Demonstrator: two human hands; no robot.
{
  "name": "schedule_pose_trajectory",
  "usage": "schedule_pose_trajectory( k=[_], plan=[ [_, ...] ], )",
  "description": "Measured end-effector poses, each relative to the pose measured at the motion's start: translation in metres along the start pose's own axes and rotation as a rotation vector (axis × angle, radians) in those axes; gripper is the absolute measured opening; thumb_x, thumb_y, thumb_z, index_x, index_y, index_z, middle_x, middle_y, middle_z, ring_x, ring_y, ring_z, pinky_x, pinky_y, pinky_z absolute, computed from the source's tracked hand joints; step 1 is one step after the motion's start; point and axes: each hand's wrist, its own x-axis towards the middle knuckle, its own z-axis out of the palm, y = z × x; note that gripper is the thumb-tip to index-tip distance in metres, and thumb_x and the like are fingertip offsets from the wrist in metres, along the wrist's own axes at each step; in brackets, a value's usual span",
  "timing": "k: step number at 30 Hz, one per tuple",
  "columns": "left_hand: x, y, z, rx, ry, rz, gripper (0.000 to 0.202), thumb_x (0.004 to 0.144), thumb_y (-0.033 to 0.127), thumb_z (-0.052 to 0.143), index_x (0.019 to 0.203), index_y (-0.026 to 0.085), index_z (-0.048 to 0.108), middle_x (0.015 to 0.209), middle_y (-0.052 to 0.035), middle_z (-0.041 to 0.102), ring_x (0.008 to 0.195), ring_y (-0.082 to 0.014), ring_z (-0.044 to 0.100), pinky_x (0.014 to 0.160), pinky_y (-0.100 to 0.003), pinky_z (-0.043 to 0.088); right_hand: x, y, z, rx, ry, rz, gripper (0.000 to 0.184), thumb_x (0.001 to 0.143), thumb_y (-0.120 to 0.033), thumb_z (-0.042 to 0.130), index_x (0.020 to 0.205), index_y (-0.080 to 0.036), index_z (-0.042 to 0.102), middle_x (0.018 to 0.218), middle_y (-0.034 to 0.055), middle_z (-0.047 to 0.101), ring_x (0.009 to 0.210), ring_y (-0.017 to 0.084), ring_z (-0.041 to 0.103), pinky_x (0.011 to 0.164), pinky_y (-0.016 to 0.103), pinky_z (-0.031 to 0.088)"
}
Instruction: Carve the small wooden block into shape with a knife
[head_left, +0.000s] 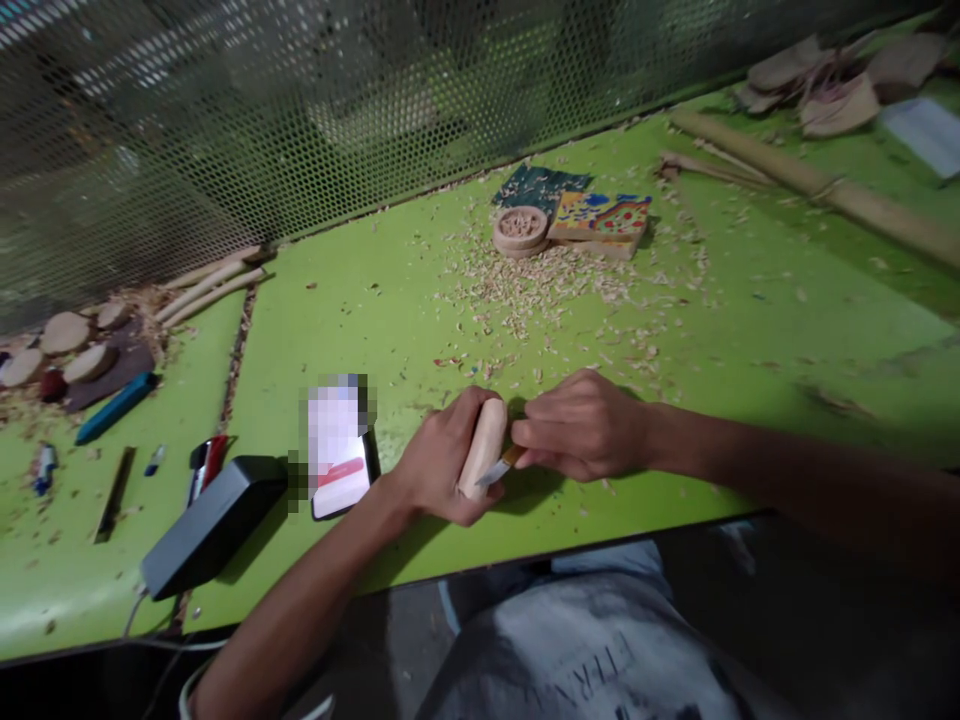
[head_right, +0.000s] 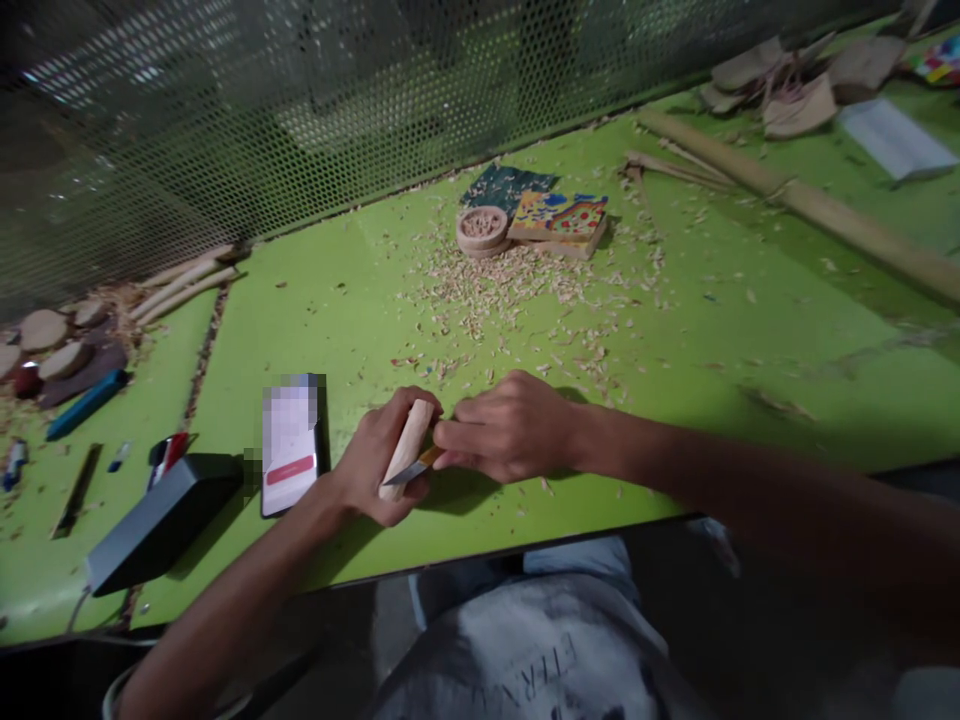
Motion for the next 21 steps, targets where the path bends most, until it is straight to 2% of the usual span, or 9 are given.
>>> schedule_pose_trajectory(
  k=[8, 13, 21],
  plan=[
    [0.0016, -0.0017, -0.0008, 0.014, 0.020, -0.018, 0.059, 0.069, 0.043, 0.059, 0.122, 0.023, 0.042, 0.103, -0.0088, 0.062, 0.082, -0.0270, 0.067, 0.068, -0.043, 0.057, 0.0006, 0.0016, 0.0004, 0.016, -0.009, 0.030, 0.035, 0.111, -0.041, 0.047, 0.090, -0.019, 0.064, 0.064, -0.0056, 0.056, 0.053, 0.010, 0.044, 0.057, 0.030, 0.025],
    [0.0032, 0.0010, -0.0013, 0.032, 0.036, -0.084, 0.056, 0.068, 0.039, 0.057, 0.119, 0.022, 0.043, 0.100, -0.0083, 0.062, 0.076, -0.0258, 0.065, 0.063, -0.041, 0.054, -0.0013, 0.0028, 0.0023, 0.032, -0.020, 0.057, 0.032, 0.111, -0.040, 0.048, 0.095, -0.019, 0.065, 0.067, -0.0048, 0.060, 0.055, 0.009, 0.047, 0.057, 0.030, 0.024],
    [0.0027, 0.0015, -0.0011, 0.010, 0.038, -0.080, 0.056, 0.065, 0.036, 0.056, 0.118, 0.022, 0.044, 0.098, -0.0074, 0.062, 0.075, -0.0252, 0.065, 0.063, -0.041, 0.053, 0.0019, -0.0011, 0.0002, 0.053, -0.034, 0.082, 0.032, 0.111, -0.039, 0.047, 0.091, -0.020, 0.063, 0.067, -0.0053, 0.061, 0.055, 0.009, 0.048, 0.058, 0.028, 0.026]
  ],
)
